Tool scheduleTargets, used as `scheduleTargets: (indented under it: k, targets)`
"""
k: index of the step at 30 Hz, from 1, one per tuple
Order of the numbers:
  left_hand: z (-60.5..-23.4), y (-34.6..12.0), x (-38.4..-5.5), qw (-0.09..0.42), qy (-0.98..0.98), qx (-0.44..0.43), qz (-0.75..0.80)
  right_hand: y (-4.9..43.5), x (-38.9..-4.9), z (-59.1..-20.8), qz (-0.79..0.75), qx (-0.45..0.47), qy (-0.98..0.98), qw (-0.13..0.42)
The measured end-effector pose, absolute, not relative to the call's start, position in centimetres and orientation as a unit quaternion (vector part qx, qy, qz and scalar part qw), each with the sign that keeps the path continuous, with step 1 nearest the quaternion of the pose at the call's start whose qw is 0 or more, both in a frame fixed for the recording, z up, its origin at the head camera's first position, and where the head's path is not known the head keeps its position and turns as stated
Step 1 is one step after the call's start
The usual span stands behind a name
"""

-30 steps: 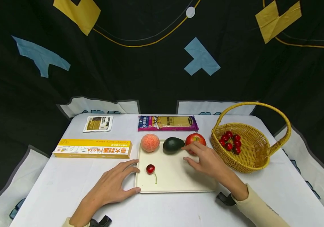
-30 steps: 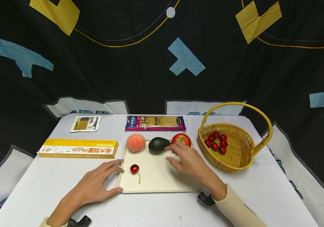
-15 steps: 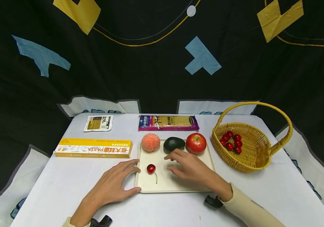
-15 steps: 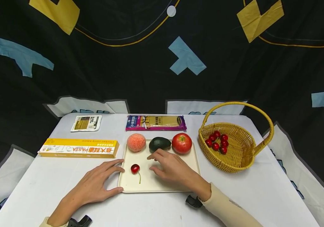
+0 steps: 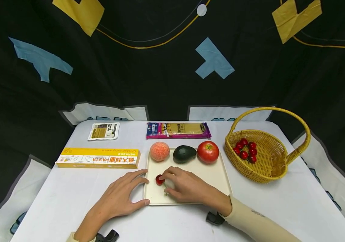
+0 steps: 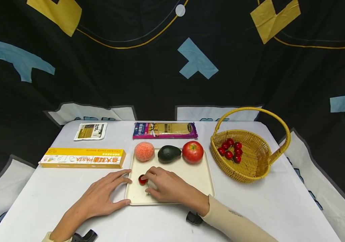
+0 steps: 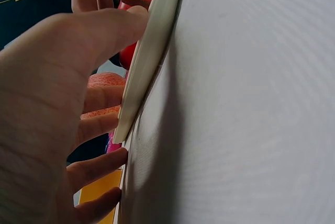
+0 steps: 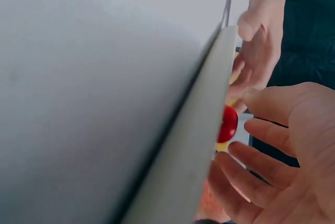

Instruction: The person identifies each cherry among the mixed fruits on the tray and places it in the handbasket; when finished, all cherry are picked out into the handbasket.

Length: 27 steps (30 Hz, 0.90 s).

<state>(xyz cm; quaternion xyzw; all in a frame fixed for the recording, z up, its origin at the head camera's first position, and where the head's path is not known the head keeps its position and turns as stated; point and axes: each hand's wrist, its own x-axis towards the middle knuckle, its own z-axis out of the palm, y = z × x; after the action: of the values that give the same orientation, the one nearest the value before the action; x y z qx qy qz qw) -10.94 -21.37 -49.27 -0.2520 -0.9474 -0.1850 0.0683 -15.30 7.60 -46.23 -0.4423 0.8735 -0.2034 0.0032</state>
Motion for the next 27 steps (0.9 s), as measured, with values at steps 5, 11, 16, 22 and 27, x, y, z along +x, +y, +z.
scheduleTargets:
  k: [5,11,16,22,27]
  targets:
    - [-49.3,-21.4,-11.0,0.068,-0.948,-0.251,-0.184,6.7,-15.3,-46.6,-0.198,-0.436,0.878,0.011]
    - [-49.3,-21.4,-11.0,0.069,-0.947,-0.252,-0.188,6.6,-15.2,-46.6,-0.198,-0.429,0.881,0.005]
    - [-49.3,-21.4,-10.9,0.068,-0.947,-0.250,-0.190,7.1,-15.1,-46.6,-0.200,-0.426,0.882,0.004]
    - [-49.2,-21.4,-10.9,0.068,-0.947,-0.250,-0.192,8.0,-15.1,-46.7,-0.198,-0.424,0.884,0.000]
    - [-49.2,-21.4,-10.9,0.068,-0.947,-0.249,-0.191,9.3,-14.9,-46.6,-0.211,-0.423,0.881,-0.006]
